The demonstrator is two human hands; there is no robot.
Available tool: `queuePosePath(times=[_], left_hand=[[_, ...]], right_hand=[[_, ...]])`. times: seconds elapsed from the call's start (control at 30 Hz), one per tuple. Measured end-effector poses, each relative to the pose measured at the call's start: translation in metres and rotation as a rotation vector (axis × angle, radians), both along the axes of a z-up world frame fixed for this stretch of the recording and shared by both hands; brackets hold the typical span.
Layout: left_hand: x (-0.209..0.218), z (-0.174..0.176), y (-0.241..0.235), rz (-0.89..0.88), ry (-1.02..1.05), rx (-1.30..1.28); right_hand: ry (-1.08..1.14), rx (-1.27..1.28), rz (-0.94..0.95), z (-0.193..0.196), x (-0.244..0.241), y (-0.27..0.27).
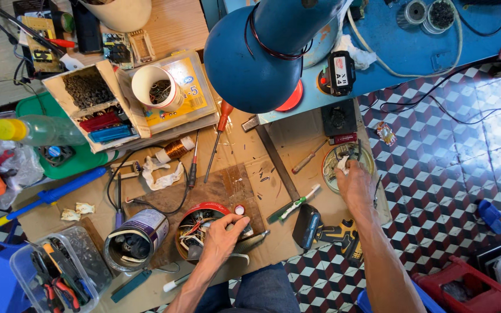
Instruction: The person works at a cluttered electronics workbench, handling wires and small components. They use a screwdriver to adjust a small cylindrical device and manipulate various tools and parts on the table.
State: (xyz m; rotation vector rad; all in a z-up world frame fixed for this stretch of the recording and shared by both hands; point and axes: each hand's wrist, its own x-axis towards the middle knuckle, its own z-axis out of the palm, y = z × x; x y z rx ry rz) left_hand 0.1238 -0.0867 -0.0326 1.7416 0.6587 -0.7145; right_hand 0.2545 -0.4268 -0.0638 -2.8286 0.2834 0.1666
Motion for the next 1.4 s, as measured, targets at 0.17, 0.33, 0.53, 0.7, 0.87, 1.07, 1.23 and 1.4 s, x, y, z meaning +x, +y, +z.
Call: queuePosePath(times=[0.17, 0.33, 0.53, 0.7, 0.87, 1.07, 1.23, 1.4], left_hand=[[0.005, 0.005, -0.003, 0.002, 0.079, -0.010], [0.002, 0.002, 0.001, 0.056, 0.073, 0.005], [-0.005, -0.007, 0.006, 0.126, 0.060, 0.018], [-0.009, -0.005, 0.001, 0.114, 0.115, 0.051], [-0.011, -0.003, 0.000, 0.099, 0.079, 0.013], [-0.005, 0.001, 0.000, 0.058, 0.047, -0.021], [-0.008, -0.001, -0.003, 0.015, 0.107, -0.036], [-0.013, -0.009, -0.010, 0.005, -0.011, -0.018]], right_hand=[[-0.108, 0.044, 0.004, 0.006, 0.011, 0.043], [-0.057, 0.432, -0.030, -0.063, 0.081, 0.120], [-0.021, 0.183, 0.122, -0.156, 0.117, 0.144], [-0.310, -0.077, 0.356, -0.178, 0.115, 0.137], [-0.045, -0.095, 0.365, -0.137, 0.095, 0.119], [-0.024, -0.061, -0.063, -0.042, 0.008, 0.038], [-0.048, 0.025, -0.134, -0.003, 0.006, 0.011], [-0.064, 0.145, -0.220, 0.028, 0.041, 0.020]])
